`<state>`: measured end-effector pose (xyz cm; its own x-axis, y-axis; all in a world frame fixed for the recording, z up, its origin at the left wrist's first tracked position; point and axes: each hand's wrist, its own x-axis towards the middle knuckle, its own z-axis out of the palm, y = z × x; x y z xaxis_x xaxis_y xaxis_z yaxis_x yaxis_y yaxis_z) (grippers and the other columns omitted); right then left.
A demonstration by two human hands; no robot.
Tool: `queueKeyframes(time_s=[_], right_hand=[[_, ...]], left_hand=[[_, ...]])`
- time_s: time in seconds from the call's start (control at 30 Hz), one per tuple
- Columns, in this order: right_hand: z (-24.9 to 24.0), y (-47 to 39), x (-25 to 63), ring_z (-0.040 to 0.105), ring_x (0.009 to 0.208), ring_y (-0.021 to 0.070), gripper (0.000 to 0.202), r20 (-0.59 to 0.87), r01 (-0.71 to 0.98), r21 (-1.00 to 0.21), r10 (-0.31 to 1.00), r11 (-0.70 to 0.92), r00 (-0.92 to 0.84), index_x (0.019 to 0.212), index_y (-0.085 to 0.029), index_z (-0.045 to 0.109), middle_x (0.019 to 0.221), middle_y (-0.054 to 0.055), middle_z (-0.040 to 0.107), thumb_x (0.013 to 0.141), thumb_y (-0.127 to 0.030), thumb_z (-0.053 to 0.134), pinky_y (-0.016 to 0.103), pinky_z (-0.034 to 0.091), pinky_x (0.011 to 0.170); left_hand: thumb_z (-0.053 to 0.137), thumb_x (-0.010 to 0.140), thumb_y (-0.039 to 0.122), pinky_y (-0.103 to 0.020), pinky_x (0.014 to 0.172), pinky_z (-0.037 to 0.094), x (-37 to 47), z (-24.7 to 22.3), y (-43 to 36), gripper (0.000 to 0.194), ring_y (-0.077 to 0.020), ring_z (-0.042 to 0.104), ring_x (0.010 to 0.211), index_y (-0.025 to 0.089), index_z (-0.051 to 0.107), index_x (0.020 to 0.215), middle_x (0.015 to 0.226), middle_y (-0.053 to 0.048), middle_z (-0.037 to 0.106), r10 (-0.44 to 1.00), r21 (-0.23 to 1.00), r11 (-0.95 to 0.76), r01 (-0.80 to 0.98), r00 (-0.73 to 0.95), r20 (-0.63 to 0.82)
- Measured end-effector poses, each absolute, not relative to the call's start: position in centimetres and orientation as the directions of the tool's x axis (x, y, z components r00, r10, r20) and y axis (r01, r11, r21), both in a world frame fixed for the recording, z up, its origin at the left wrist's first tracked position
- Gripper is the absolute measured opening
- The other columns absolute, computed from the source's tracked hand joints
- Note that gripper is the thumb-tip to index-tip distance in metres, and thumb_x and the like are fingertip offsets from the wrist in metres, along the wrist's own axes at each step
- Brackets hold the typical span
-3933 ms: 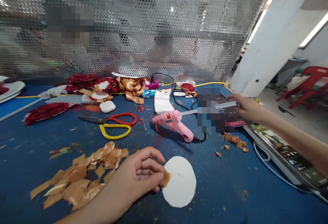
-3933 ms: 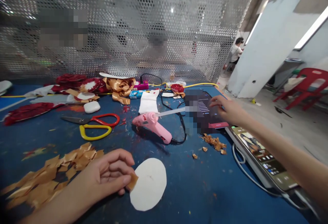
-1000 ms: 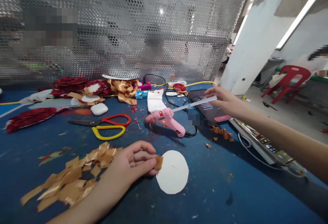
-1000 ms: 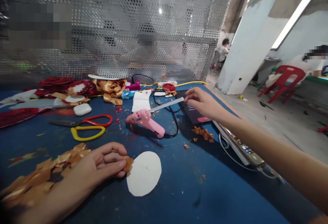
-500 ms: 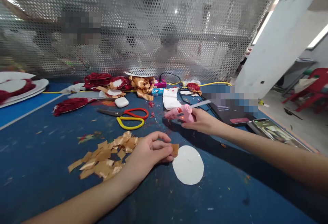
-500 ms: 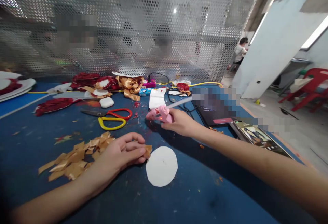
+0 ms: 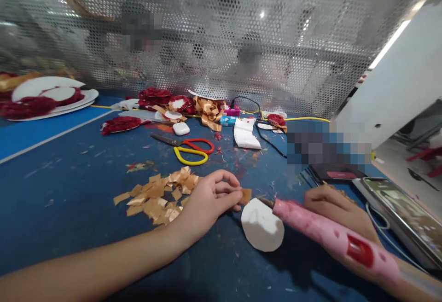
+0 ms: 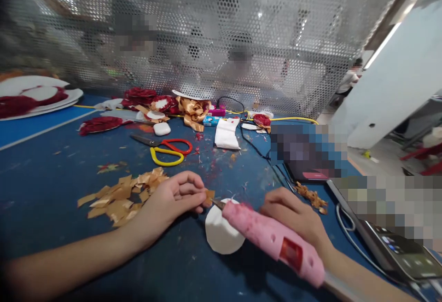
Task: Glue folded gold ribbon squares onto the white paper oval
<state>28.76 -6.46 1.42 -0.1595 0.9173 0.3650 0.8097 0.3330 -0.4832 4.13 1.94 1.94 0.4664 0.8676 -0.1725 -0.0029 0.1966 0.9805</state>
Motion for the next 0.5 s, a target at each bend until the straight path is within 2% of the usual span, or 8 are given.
queueKeyframes(time_s=[0.2,0.5], right_hand=[[0.0,-6.9,28.4,0.064,0.076,0.0196,0.028,0.336,0.817,-0.446,0.914,0.366,-0.227,0.08,-0.033,0.065,0.085,0.005,0.063,0.084,-0.024,0.039,0.029,0.051,0.064],[-0.2,-6.8,28.7,0.065,0.078,0.0209,0.03,0.309,0.818,-0.465,0.928,0.339,-0.209,0.079,-0.035,0.065,0.086,0.005,0.064,0.084,-0.024,0.038,0.031,0.053,0.067]], left_hand=[[0.067,0.072,0.025,-0.022,0.06,0.049,4.1,2.1,1.6,0.022,-0.0105,0.062,0.061,0.016,0.05,0.082,0.072,0.0,0.065,0.864,0.985,0.17,0.026,0.477,-0.162],[0.066,0.074,0.021,-0.021,0.061,0.049,4.2,2.0,1.5,0.018,-0.0099,0.062,0.062,0.017,0.051,0.082,0.073,0.0,0.067,0.844,0.984,0.173,0.032,0.51,-0.165]])
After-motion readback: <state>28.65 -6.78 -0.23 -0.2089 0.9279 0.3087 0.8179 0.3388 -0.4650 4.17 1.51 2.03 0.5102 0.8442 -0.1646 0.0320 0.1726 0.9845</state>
